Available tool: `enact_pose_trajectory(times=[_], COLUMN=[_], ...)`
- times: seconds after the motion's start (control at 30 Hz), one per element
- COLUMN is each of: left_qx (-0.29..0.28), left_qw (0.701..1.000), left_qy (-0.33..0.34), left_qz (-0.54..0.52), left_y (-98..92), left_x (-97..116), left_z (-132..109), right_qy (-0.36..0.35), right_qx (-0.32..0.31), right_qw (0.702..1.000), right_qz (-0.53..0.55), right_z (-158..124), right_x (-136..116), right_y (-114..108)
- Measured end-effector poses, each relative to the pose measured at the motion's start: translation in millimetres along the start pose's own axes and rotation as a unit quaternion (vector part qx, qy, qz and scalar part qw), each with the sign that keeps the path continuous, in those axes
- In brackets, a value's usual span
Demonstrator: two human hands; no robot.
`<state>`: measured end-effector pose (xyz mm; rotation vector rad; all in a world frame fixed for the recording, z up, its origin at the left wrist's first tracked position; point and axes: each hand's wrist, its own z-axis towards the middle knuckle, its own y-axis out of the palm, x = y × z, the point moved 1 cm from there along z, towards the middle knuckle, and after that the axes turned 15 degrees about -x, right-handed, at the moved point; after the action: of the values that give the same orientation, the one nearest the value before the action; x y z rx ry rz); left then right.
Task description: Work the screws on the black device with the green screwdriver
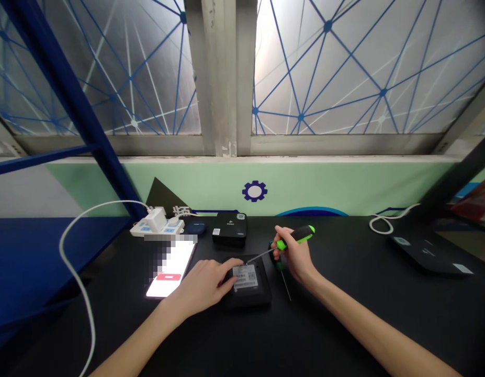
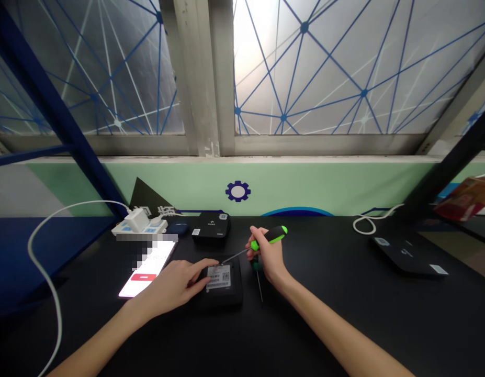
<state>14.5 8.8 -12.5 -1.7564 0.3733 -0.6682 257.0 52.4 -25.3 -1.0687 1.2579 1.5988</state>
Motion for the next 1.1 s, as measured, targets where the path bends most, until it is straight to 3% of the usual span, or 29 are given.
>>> enact_pose_trajectory(times=[0.17,0.43,0.63,0.97,1.1], left_qx=[-0.006,0.006,0.001,0.017,0.013], left_qw=[1.0,1.0,0.999,0.999,0.998], left_qy=[0.015,0.024,0.035,0.048,0.053], left_qz=[0.001,0.001,-0.006,0.013,0.018], left_y=[-0.3,-2.5,-2.0,-1.2,-0.5], left_x=[0.7,1.3,1.8,1.2,0.2], left_z=[-1.0,-0.9,-1.3,-1.4,-2.0], right_qy=[0.029,0.01,0.004,-0.031,-0.058], right_qx=[-0.038,-0.062,-0.117,-0.103,-0.069], right_qw=[0.999,0.998,0.993,0.994,0.995], right_qz=[-0.005,0.012,0.019,0.035,0.052], right_z=[-2.5,0.1,-1.5,-1.0,-0.1], right_x=[-1.3,1.3,2.3,0.8,-3.3], right_y=[4.7,-0.4,-2.5,-5.9,-7.1])
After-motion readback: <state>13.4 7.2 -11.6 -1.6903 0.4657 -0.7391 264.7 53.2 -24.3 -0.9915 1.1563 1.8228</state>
